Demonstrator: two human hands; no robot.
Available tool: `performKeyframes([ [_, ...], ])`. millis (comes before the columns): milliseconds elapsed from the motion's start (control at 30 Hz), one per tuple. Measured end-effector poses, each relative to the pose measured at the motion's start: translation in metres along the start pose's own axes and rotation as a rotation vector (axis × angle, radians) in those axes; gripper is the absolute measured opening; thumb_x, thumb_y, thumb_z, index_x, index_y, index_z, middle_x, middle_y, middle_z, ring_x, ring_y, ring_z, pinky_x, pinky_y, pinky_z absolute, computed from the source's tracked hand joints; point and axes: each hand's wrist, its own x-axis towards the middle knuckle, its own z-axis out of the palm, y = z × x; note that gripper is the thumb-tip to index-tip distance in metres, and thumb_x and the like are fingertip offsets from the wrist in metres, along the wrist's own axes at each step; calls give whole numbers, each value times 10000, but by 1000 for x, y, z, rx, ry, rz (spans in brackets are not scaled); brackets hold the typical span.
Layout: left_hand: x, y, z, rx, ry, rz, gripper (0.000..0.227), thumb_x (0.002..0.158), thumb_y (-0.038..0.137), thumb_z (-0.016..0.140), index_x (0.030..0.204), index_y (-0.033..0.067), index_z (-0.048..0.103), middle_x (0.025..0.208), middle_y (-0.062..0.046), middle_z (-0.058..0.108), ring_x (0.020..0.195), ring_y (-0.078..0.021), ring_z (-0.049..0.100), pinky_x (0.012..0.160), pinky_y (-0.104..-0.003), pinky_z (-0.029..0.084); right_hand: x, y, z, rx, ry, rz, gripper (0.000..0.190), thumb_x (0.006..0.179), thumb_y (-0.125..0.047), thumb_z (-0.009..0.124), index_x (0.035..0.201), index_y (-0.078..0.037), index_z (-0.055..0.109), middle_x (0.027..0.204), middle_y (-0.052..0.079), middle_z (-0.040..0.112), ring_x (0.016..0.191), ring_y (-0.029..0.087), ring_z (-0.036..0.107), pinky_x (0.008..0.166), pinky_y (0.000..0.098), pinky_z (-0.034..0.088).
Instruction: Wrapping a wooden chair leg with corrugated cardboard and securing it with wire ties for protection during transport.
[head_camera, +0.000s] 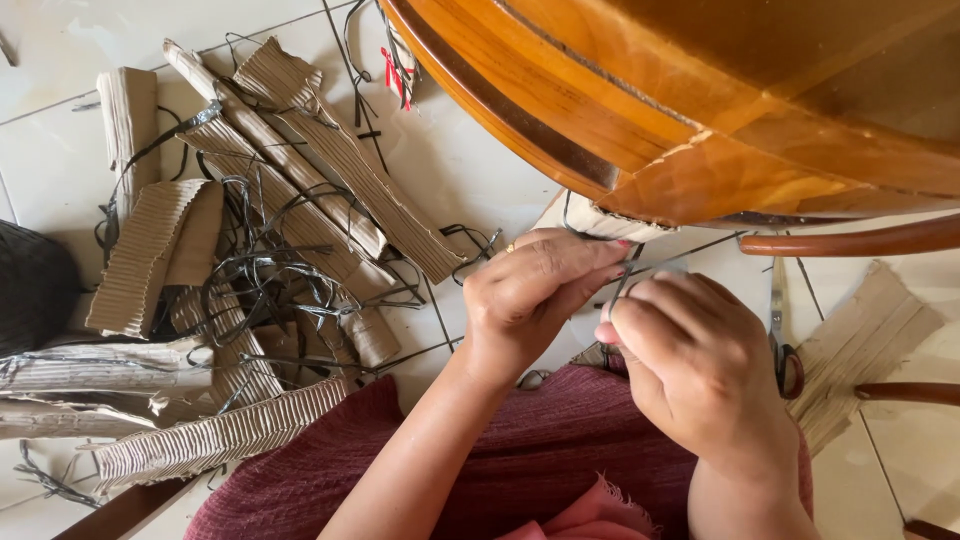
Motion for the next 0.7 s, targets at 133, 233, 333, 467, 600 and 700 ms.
performKeyframes([
  [133,-3,-1,-4,24,-88,49,310,812,-58,797,1102,33,740,1070,-70,751,1000,-209,717,943,-322,608,-1,-7,3,-79,-9,30,137,824,9,753,828,-9,618,800,60,652,699,251,608,723,398,511],
  [233,-1,1,-6,27,-105,84,271,848,-16,774,1111,38,741,1085,-74,740,1009,-213,718,947,-323,588,1,-13,2,-65,-10,49,145,826,7,755,840,-1,611,796,72,659,676,269,615,662,403,500],
  [333,1,5,-6,56,-119,100,217,885,11,757,1100,32,738,1074,-66,716,1005,-221,710,925,-333,576,-2,-16,-5,2,38,105,159,819,-52,776,836,23,637,853,99,677,601,221,548,593,361,453],
  [467,4,10,-9,130,-134,99,194,902,36,783,1090,53,738,1058,-44,701,963,-212,691,888,-334,572,-15,-17,-8,-95,280,191,271,871,-9,894,1045,110,724,1142,258,641,945,313,627,849,402,535],
  [600,6,13,-6,126,-116,95,114,911,46,756,1021,24,735,1022,-70,708,908,-204,676,838,-320,559,-6,-9,-1,-76,252,124,208,875,147,859,1034,134,725,1149,263,705,983,329,714,882,402,606],
  [700,7,16,-7,138,-133,69,128,919,59,737,1038,14,725,1051,-85,713,933,-221,684,861,-334,567,-8,-2,7,-58,326,90,176,857,147,882,970,88,760,993,202,751,761,224,668,663,314,546],
])
